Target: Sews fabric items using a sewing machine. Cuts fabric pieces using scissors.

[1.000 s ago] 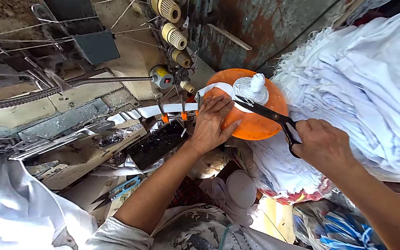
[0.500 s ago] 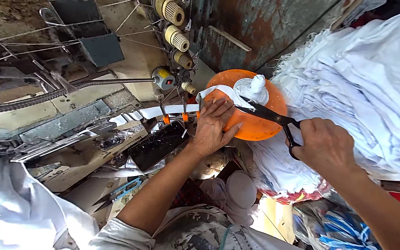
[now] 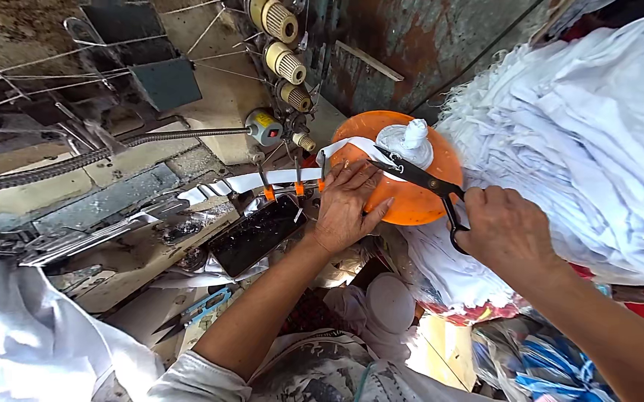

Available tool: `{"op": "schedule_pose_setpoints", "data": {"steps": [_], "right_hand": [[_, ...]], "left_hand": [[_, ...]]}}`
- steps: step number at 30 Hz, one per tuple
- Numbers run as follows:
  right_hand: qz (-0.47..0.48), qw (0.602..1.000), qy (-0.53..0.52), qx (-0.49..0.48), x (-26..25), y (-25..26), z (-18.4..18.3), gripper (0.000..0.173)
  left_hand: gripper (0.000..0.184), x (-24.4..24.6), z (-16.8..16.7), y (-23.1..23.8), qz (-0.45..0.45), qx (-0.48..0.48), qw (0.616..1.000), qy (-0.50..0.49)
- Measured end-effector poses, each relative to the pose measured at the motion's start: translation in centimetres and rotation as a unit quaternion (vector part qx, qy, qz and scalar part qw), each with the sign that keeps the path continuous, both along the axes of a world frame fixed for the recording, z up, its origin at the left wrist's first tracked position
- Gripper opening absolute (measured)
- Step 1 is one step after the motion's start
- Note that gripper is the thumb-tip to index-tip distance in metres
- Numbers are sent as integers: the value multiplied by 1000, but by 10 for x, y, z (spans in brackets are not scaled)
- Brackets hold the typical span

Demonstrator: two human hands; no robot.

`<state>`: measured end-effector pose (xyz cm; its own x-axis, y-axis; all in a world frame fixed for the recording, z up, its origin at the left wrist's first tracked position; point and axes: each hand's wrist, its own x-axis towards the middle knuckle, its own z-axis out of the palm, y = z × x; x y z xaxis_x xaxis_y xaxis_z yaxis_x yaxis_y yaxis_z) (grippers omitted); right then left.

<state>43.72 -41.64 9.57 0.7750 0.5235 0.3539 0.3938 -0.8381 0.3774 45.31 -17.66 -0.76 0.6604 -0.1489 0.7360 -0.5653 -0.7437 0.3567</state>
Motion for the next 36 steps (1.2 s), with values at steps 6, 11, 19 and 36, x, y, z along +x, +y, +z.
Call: {"op": "schedule_pose_setpoints", "data": {"steps": [6, 11, 19, 36], "right_hand": [[21, 1000, -7, 2, -2, -4, -2, 25], [30, 998, 53, 26, -2, -10, 8, 19], [-28, 994, 55, 91, -5, -30, 16, 44], [-37, 999, -6, 1, -13, 8, -1, 29]], "left_hand": [[53, -1, 1, -2, 3, 4, 1000, 8], [54, -2, 2, -3, 3, 5, 1000, 17], [55, 0, 1, -4, 3, 1, 1000, 13], [53, -2, 0, -8, 15, -10, 1000, 5]]}}
